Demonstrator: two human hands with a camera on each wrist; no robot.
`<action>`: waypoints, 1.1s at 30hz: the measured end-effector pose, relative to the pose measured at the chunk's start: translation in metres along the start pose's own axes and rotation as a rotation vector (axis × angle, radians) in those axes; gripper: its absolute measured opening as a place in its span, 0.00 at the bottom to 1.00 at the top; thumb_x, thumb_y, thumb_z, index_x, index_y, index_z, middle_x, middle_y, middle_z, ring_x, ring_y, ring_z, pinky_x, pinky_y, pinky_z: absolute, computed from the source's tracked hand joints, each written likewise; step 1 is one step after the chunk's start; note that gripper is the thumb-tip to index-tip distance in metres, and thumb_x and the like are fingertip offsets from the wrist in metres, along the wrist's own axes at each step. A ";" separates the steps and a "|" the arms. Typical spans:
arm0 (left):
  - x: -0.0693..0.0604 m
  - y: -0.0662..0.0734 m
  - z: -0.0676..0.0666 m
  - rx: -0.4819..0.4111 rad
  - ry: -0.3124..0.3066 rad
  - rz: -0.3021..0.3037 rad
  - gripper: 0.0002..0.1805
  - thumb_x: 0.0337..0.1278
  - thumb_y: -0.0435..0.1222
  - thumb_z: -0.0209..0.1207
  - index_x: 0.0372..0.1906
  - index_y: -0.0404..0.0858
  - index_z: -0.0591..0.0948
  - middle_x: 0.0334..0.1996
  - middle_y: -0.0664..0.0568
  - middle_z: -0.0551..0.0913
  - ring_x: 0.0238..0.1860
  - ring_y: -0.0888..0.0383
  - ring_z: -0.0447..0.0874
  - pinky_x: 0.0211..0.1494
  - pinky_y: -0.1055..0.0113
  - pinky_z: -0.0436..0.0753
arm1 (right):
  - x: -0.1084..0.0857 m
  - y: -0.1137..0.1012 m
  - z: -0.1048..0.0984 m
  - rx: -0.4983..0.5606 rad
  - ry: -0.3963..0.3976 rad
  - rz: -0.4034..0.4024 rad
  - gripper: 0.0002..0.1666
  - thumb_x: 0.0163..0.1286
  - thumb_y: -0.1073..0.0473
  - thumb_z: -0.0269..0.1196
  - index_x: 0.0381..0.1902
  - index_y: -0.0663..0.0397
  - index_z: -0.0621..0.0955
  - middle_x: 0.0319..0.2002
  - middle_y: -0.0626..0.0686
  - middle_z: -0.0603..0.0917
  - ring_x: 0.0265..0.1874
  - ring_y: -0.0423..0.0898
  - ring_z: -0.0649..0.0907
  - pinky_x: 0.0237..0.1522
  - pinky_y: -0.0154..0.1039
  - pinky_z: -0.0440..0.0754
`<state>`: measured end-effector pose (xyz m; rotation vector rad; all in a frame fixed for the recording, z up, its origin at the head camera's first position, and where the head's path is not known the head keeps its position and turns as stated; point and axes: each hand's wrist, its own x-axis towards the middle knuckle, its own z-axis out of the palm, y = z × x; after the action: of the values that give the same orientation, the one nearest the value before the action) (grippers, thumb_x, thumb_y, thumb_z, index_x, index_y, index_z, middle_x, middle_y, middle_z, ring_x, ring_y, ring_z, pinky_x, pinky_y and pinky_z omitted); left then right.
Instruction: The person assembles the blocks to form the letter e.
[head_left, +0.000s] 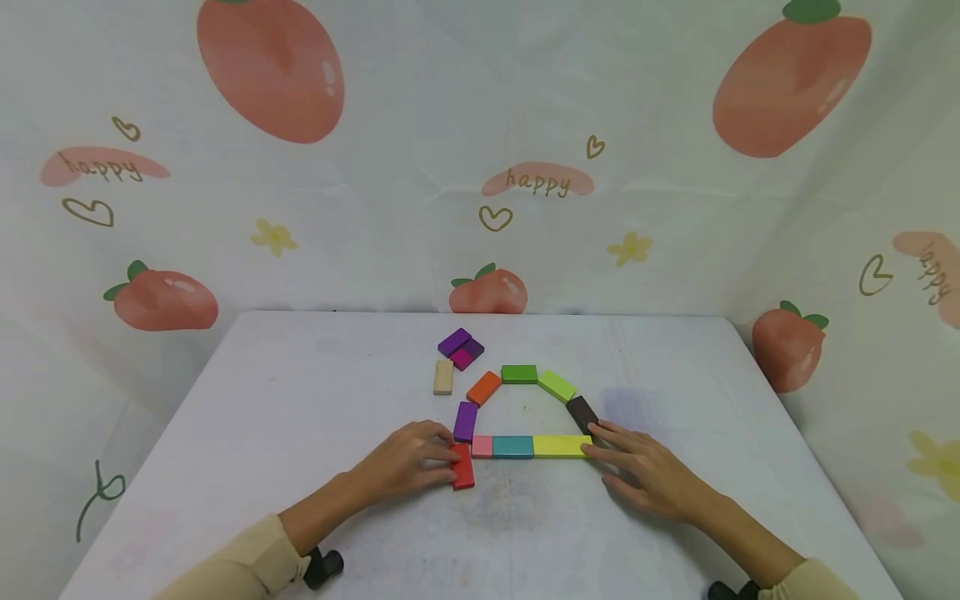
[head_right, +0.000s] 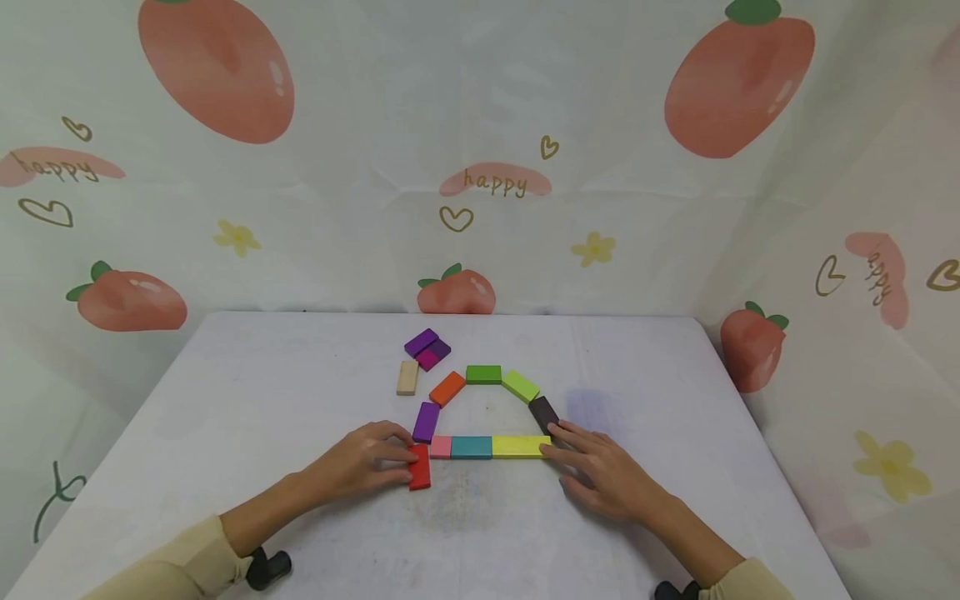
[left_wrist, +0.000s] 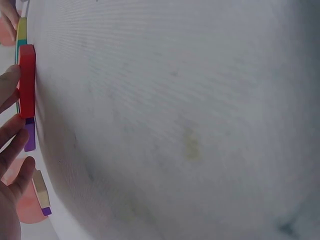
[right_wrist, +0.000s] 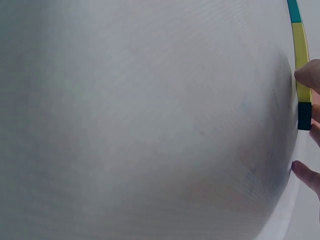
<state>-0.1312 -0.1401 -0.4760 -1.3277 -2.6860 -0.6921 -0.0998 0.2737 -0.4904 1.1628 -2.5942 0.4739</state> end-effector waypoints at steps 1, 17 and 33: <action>0.000 0.000 0.000 0.002 -0.001 -0.002 0.15 0.52 0.46 0.73 0.44 0.44 0.90 0.44 0.54 0.85 0.48 0.59 0.81 0.52 0.63 0.83 | 0.000 0.000 0.000 0.001 -0.002 0.002 0.34 0.55 0.59 0.74 0.62 0.45 0.81 0.66 0.57 0.76 0.66 0.55 0.73 0.52 0.55 0.78; 0.001 0.000 0.003 0.016 -0.003 0.000 0.16 0.53 0.46 0.72 0.46 0.45 0.90 0.45 0.55 0.85 0.49 0.60 0.81 0.53 0.63 0.82 | 0.000 0.001 0.001 0.009 -0.018 0.019 0.33 0.56 0.59 0.73 0.62 0.45 0.82 0.67 0.57 0.76 0.67 0.55 0.73 0.53 0.56 0.79; 0.001 -0.001 0.004 0.014 0.020 0.006 0.15 0.53 0.45 0.72 0.45 0.45 0.90 0.44 0.55 0.84 0.46 0.61 0.81 0.51 0.65 0.83 | 0.000 0.001 0.002 0.011 -0.020 0.027 0.33 0.56 0.59 0.73 0.62 0.45 0.82 0.67 0.57 0.75 0.67 0.56 0.73 0.53 0.58 0.79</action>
<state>-0.1321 -0.1382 -0.4795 -1.3178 -2.6654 -0.6809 -0.1009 0.2739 -0.4926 1.1434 -2.6300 0.4850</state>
